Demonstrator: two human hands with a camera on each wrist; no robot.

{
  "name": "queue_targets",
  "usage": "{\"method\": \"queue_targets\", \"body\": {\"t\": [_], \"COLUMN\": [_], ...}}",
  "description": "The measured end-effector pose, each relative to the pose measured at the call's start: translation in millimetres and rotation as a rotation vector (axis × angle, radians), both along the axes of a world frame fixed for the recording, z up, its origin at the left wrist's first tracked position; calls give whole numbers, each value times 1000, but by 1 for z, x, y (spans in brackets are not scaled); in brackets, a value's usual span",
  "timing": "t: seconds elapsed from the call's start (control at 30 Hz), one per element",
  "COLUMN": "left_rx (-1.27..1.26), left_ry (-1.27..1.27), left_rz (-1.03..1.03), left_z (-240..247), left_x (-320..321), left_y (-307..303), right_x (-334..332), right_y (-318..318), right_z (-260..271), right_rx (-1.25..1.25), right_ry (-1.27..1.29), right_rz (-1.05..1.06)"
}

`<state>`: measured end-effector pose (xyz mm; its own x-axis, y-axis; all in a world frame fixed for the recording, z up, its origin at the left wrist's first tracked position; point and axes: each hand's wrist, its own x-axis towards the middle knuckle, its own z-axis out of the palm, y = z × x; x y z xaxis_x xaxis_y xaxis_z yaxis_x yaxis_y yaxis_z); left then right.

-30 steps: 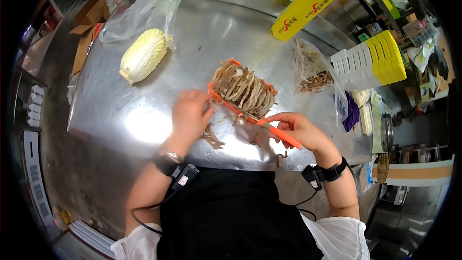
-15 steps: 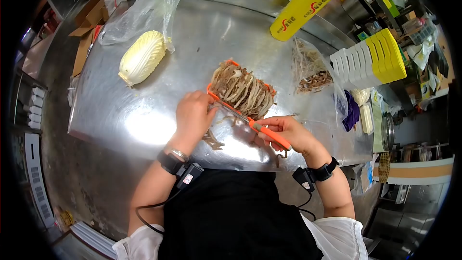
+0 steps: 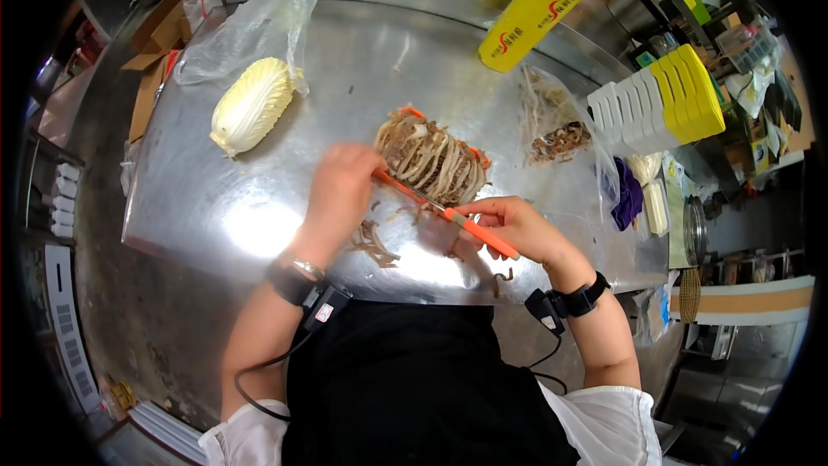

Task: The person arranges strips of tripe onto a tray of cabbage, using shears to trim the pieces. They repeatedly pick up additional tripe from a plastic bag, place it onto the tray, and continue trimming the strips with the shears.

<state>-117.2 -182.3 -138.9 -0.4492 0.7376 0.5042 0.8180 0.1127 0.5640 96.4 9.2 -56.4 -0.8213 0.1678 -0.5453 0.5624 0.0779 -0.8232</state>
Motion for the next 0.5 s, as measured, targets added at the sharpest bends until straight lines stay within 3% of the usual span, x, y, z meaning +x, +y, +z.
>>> {"method": "queue_targets", "body": {"t": [0.27,0.5], "left_rx": [38,83], "left_ry": [-51,-56], "left_rz": [50,38], "left_z": [8,3], "left_x": [9,23], "left_y": [-23,-25], "right_x": [35,46], "right_y": [10,14], "right_z": [39,32], "right_rx": [52,78], "right_ry": [-53,-133], "right_rz": [-21,-15]}}
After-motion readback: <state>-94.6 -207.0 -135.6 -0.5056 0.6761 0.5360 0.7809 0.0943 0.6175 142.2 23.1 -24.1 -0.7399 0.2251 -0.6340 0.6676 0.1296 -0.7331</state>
